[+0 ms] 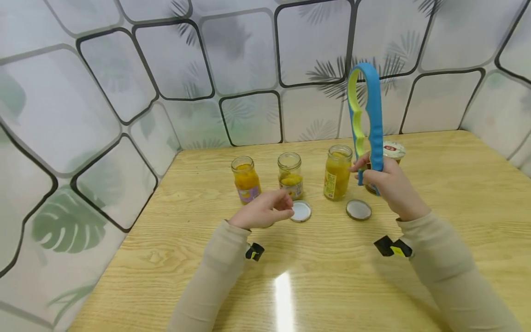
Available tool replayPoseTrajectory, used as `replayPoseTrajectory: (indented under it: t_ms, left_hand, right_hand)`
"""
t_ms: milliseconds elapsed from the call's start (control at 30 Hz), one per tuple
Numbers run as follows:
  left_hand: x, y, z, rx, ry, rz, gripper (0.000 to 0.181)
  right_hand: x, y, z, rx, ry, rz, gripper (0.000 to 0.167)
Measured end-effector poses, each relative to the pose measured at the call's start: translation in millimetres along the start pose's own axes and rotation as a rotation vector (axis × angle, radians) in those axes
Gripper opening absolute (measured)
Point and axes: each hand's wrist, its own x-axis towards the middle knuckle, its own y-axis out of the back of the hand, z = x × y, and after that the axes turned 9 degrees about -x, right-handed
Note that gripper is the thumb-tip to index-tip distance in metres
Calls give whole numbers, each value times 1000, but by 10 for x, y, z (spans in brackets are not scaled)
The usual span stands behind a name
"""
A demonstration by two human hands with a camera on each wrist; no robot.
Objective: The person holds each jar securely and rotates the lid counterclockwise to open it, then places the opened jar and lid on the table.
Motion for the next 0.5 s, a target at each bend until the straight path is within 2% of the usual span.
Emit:
replayPoseTrajectory:
  t_ms: [100, 500]
  left_hand:
    - [2, -3, -9, 3, 1, -1, 13]
    - [7, -10, -35, -3, 10, 12, 11]
  right_hand:
    - [9, 42, 33, -46, -8, -7, 20]
    - [37, 196, 110, -118, -20, -34, 13]
